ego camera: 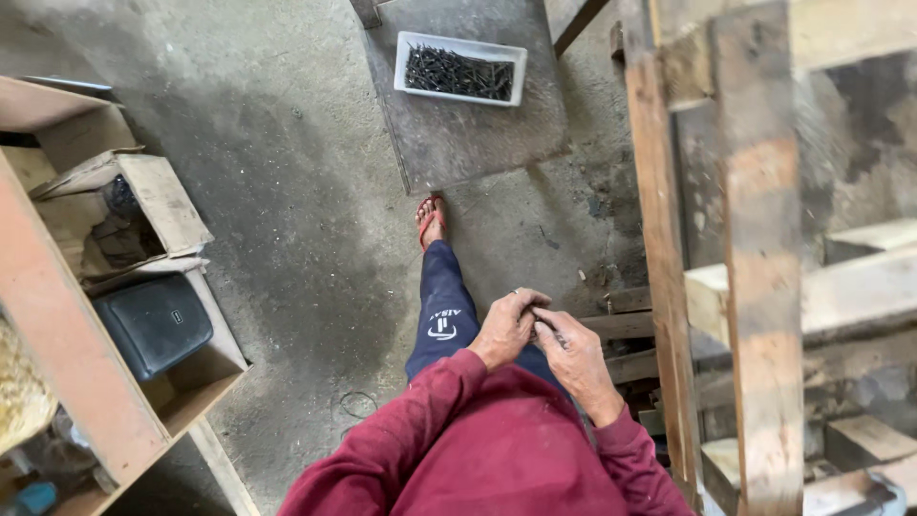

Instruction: The person organizes and stacks various pieces of lumber and wooden blocks in a workshop. They pick up planks from the floor and a workbench, inspect them, and arrange them into neat piles. The person also handles a container of nails and a hammer.

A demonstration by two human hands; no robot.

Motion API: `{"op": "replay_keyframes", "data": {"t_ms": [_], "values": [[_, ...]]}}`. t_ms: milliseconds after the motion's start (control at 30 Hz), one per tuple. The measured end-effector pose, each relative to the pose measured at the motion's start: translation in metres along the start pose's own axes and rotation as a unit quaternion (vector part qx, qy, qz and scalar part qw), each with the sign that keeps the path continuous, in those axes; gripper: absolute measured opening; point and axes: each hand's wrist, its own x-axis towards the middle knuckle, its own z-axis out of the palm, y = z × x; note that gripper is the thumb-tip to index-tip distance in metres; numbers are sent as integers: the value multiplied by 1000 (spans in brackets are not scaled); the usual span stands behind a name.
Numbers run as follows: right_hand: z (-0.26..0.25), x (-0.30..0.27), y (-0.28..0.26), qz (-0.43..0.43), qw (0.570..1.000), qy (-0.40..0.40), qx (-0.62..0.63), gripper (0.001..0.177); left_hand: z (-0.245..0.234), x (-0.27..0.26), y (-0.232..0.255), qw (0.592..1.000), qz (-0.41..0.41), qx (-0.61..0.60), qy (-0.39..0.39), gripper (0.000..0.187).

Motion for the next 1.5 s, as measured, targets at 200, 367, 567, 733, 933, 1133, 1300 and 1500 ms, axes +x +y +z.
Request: {"op": "replay_keyframes", "data": {"t_ms": [200,367,567,733,933,1133,1300,1500], "values": [[69,159,-12,19,999,-8,-26,23,-114,117,-33,998,4,40,49,28],[113,304,18,-104,993,37,-33,19,-177,239,-81,987,9,106,122,25],[140,452,90,-49,995,55,-65,27,-206,328,-125,973,-63,118,186,13],[155,526,142,-72,991,-2,-112,47,-197,344,-144,962,-113,21,248,21],[187,550,158,-93,975,-10,-203,70,-190,360,-152,931,-122,-48,340,27],[180,562,160,-70,974,-107,-185,55,-188,374,-148,912,-187,-18,364,27],[179,565,151,-113,964,-97,-219,57,-187,380,-155,918,-154,40,363,28],[155,560,146,-111,952,-169,-231,36,-199,384,-155,925,-185,32,329,27]]}}
